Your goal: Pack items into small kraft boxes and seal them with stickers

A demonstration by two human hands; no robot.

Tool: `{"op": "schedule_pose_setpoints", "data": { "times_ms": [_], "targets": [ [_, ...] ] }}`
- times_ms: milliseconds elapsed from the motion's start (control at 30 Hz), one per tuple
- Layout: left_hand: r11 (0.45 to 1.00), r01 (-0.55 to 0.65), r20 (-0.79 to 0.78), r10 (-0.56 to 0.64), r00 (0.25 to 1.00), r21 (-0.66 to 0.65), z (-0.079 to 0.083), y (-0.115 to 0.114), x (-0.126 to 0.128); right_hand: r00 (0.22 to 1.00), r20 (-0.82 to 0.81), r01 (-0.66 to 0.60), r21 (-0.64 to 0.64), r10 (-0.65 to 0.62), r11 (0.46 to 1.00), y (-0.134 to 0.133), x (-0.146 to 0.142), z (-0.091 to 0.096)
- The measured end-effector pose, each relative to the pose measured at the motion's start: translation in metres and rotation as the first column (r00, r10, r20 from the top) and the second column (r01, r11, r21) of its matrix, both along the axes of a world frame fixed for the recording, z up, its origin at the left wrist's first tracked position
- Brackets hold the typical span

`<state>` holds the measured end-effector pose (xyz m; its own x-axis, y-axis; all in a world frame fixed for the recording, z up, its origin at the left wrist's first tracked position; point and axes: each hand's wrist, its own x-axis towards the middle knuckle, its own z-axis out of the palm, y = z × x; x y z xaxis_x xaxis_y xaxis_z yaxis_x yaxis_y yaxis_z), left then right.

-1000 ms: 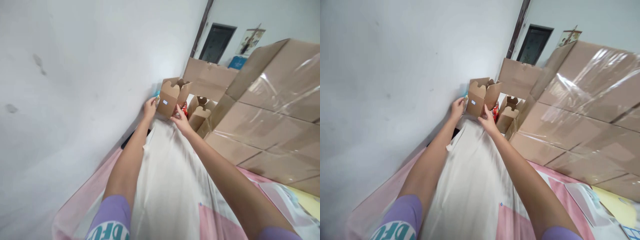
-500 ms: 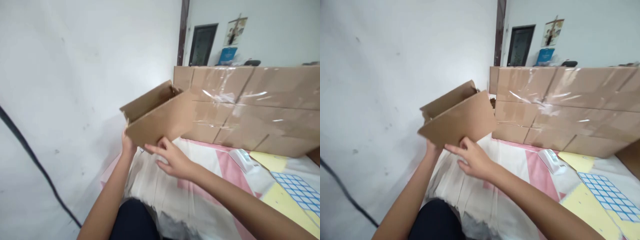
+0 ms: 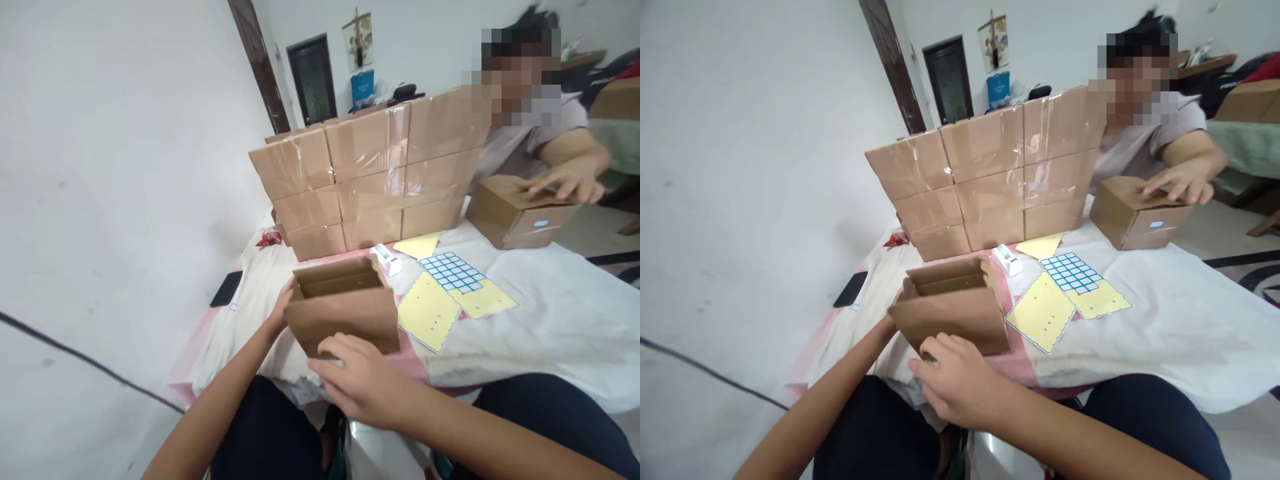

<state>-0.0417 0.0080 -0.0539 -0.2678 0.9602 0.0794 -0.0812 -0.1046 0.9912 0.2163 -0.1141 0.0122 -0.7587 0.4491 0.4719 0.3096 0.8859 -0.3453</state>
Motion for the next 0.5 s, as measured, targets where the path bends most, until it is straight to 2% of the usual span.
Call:
{"op": "schedule_pose_setpoints", "data": {
  "times_ms": [67, 100, 167, 267, 333, 400, 433, 500],
  "targets": [
    [0.998, -0.056, 0.021, 0.056, 0.998, 0.035, 0.013, -0.001, -0.016, 0.989, -0.144, 0.053, 0.181, -0.027, 0.982, 0.004, 0.024, 0.024],
    [0.993, -0.098, 0.038, 0.096, 0.995, 0.07, 0.022, -0.004, -0.027, 0.976, -0.204, 0.116, 0.222, -0.07, 0.968, 0.009, 0.037, 0.033],
    [0.967, -0.191, 0.083, 0.179, 0.98, 0.17, 0.047, -0.016, -0.048, 0.962, -0.228, 0.199, 0.211, -0.149, 0.957, 0.024, 0.058, 0.045],
    [0.903, -0.28, 0.128, 0.251, 0.96, 0.325, 0.092, -0.041, -0.059, 0.976, -0.14, 0.181, 0.078, -0.169, 0.98, 0.053, 0.078, 0.044],
    [0.87, -0.297, 0.124, 0.27, 0.955, 0.393, 0.121, -0.056, -0.047, 0.979, -0.128, 0.16, -0.007, -0.16, 0.987, 0.068, 0.083, 0.037],
    [0.859, -0.299, 0.085, 0.291, 0.953, 0.416, 0.139, -0.066, -0.022, 0.975, -0.153, 0.154, -0.05, -0.16, 0.987, 0.075, 0.085, 0.032],
    [0.869, -0.288, 0.051, 0.293, 0.955, 0.402, 0.144, -0.069, -0.007, 0.971, -0.171, 0.157, -0.058, -0.165, 0.986, 0.076, 0.085, 0.031],
    [0.928, -0.198, -0.11, 0.243, 0.964, 0.316, 0.144, -0.07, 0.023, 0.964, -0.198, 0.168, -0.051, -0.175, 0.984, 0.076, 0.085, 0.032]
  ]
}}
